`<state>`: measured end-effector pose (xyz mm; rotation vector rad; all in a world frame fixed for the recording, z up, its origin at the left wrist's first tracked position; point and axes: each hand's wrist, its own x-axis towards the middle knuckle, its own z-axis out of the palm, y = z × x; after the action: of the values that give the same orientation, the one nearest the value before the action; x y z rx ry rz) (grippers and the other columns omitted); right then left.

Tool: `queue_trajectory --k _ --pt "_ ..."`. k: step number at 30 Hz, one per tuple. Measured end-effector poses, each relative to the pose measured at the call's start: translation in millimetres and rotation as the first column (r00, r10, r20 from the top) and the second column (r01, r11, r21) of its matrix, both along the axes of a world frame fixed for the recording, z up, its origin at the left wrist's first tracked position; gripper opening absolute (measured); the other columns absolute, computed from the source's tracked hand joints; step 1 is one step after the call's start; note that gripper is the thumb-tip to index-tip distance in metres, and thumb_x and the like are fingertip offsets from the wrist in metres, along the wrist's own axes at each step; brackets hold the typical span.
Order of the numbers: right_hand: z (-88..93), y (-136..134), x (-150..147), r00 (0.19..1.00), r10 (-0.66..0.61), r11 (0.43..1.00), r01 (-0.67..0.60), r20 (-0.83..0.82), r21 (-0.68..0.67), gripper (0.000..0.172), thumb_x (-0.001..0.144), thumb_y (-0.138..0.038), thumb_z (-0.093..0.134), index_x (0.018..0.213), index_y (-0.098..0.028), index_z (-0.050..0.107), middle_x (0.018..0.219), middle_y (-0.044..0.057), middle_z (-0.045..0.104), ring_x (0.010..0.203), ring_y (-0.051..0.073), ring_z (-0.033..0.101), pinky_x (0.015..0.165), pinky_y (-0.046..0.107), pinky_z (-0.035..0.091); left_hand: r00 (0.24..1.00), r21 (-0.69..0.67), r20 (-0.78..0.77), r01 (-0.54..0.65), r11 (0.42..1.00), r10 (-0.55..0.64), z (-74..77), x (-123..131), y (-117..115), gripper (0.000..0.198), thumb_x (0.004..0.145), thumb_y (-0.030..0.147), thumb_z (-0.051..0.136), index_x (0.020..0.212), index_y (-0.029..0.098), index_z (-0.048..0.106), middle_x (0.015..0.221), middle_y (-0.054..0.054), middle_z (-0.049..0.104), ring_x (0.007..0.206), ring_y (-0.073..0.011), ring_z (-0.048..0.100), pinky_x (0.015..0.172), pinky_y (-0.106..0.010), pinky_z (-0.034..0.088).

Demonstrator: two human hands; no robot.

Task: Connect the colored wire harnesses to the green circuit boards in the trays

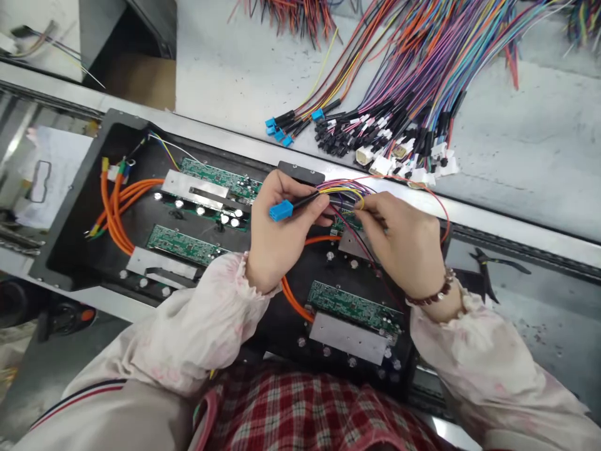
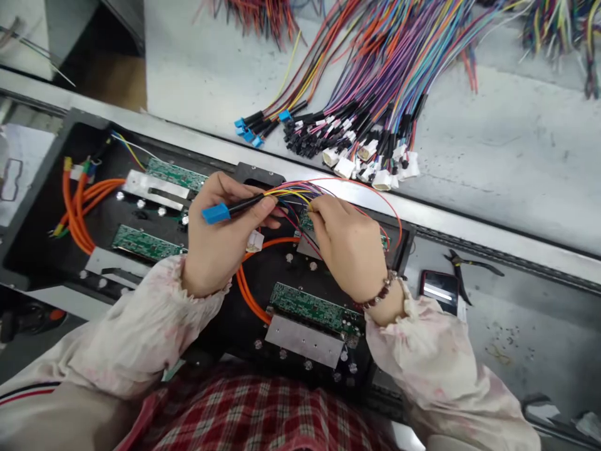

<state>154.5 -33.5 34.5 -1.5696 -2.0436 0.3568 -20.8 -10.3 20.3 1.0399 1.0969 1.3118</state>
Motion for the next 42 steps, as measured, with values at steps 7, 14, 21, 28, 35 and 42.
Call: queue_trajectory --k 7,14,21,28,35,42 --pt "-16.4 6 -2 1.0 0.027 0.999 -0.027 0.003 -0.026 0.008 0.09 -0.017 0.06 0.093 -0.018 0.068 0.087 0.002 0.075 0.077 0.015 0.07 0.067 0.025 0.048 1.0 0.011 0.016 0.024 1.0 -0.024 1.2 -1 2 0.032 0.076 0.006 0.079 0.075 0.019 0.049 0.069 0.002 0.067 0.062 -0.0157 0.072 0.044 -0.018 0.056" --pt "-7.7 1 -6 0.999 -0.035 0.999 0.036 0.036 -0.022 0.012 0.094 -0.025 0.059 0.099 -0.018 0.068 0.09 0.003 0.074 0.079 0.017 0.069 0.067 0.026 0.046 0.999 0.016 0.036 0.025 1.0 -0.025 -0.4 0 3 0.034 0.076 0.011 0.082 0.074 0.019 0.049 0.069 0.003 0.066 0.061 -0.0154 0.071 0.041 -0.018 0.053" --pt "23.9 -42 27 0.975 -0.003 0.969 0.058 0.223 -0.239 0.021 0.096 -0.034 0.052 0.084 -0.02 0.061 0.086 0.006 0.058 0.074 0.018 0.058 0.065 0.03 0.043 0.994 -0.067 0.109 0.019 0.998 -0.012 2.8 1 2 0.036 0.073 0.015 0.084 0.073 0.019 0.048 0.073 0.001 0.071 0.064 -0.0162 0.073 0.045 -0.017 0.055" --pt "19.0 -94 84 0.879 -0.385 0.916 0.401 0.282 0.0 0.008 0.094 -0.026 0.056 0.093 -0.02 0.062 0.087 0.005 0.066 0.077 0.018 0.062 0.068 0.03 0.047 0.99 -0.168 0.129 -0.039 0.985 0.061 9.3 6 6 0.036 0.057 0.011 0.087 0.066 0.019 0.053 0.076 0.0 0.073 0.06 -0.0165 0.072 0.042 -0.015 0.056" --pt "2.0 -83 75 0.918 -0.379 0.925 0.374 0.116 0.057 0.008 0.09 -0.02 0.064 0.096 -0.024 0.064 0.085 -0.001 0.072 0.07 0.014 0.069 0.065 0.026 0.052 0.99 -0.303 0.117 -0.045 0.952 0.084 13.2 3 11 0.034 0.057 0.005 0.087 0.066 0.019 0.057 0.078 0.003 0.073 0.063 -0.0124 0.072 0.052 -0.012 0.061" --pt "-5.4 -82 82 0.938 -0.311 0.95 0.308 0.151 0.041 0.005 0.09 -0.021 0.064 0.094 -0.022 0.065 0.084 0.0 0.074 0.069 0.014 0.07 0.065 0.024 0.052 0.984 -0.317 0.129 -0.08 0.945 0.127 15.1 3 11 0.033 0.057 -0.002 0.082 0.067 0.018 0.058 0.077 0.003 0.073 0.064 -0.0143 0.074 0.055 -0.013 0.062"
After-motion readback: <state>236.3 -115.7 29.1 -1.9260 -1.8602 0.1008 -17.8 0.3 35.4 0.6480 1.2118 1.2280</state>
